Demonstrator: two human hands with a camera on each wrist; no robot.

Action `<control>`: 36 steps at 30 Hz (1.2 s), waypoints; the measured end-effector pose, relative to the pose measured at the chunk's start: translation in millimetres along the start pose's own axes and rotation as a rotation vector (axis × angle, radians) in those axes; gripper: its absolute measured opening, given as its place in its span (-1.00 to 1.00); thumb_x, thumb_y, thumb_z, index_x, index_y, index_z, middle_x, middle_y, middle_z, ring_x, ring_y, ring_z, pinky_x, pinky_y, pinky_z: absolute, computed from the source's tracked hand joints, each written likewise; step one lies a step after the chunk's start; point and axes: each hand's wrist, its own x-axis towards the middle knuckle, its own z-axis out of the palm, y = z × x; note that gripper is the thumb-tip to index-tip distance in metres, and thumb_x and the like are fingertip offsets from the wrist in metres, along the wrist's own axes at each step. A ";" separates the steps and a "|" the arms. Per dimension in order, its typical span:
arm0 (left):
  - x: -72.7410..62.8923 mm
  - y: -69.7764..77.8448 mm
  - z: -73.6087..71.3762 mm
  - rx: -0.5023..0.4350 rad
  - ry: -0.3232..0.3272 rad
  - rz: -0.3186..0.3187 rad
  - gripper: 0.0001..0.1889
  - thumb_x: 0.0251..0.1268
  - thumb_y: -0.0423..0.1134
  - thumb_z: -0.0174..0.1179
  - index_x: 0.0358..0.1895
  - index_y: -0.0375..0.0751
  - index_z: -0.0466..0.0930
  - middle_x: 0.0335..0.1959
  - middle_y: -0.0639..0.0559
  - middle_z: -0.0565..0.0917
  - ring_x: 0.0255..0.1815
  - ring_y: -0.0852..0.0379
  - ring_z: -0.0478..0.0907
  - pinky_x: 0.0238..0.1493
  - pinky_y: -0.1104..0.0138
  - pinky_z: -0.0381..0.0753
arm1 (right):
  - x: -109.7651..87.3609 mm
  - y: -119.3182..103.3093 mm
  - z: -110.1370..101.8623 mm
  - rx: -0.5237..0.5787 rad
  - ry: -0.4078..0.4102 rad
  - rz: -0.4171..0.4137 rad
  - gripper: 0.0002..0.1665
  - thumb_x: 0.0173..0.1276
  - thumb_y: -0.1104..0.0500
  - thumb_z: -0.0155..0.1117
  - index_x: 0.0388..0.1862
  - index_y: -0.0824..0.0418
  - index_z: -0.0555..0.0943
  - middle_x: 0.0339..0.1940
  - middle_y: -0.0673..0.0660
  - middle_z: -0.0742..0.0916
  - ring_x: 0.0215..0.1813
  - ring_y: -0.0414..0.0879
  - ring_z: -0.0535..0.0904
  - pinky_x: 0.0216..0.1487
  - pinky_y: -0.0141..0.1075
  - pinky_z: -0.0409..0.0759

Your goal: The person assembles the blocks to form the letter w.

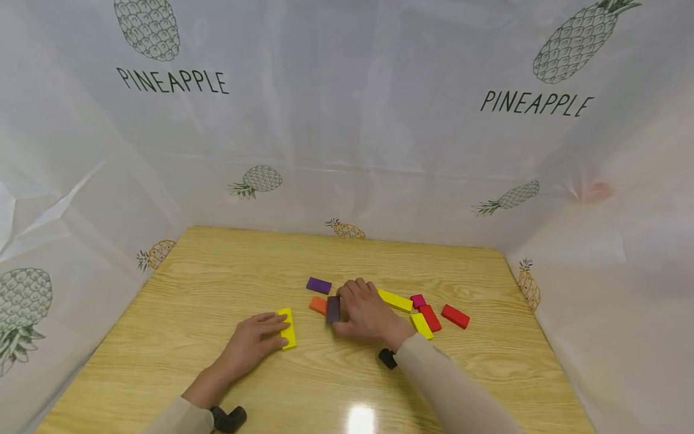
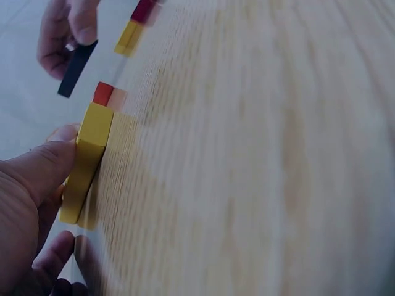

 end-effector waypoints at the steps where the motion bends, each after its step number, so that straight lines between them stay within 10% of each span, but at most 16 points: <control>1: -0.7 -0.2 -0.3 -0.004 0.004 0.003 -0.61 0.33 -0.05 0.47 0.17 -0.05 0.81 0.31 0.16 0.71 0.51 -0.14 0.47 0.51 -0.23 0.32 | 4.0 0.0 -0.9 -0.004 0.002 -0.004 -0.32 0.29 -0.26 0.45 0.16 0.16 0.57 0.08 0.09 0.66 0.07 0.02 0.49 0.09 -0.08 0.50; 36: -3.5 0.6 -4.2 -0.003 -0.022 0.065 -0.59 0.42 0.02 0.38 0.21 -0.04 0.79 0.34 0.06 0.69 0.49 -0.16 0.48 0.47 -0.28 0.32 | 118.7 -34.7 21.2 -0.081 -0.168 -0.074 -0.25 0.46 -0.38 0.26 0.33 0.15 0.55 0.22 0.10 0.64 0.18 0.03 0.49 0.21 -0.05 0.49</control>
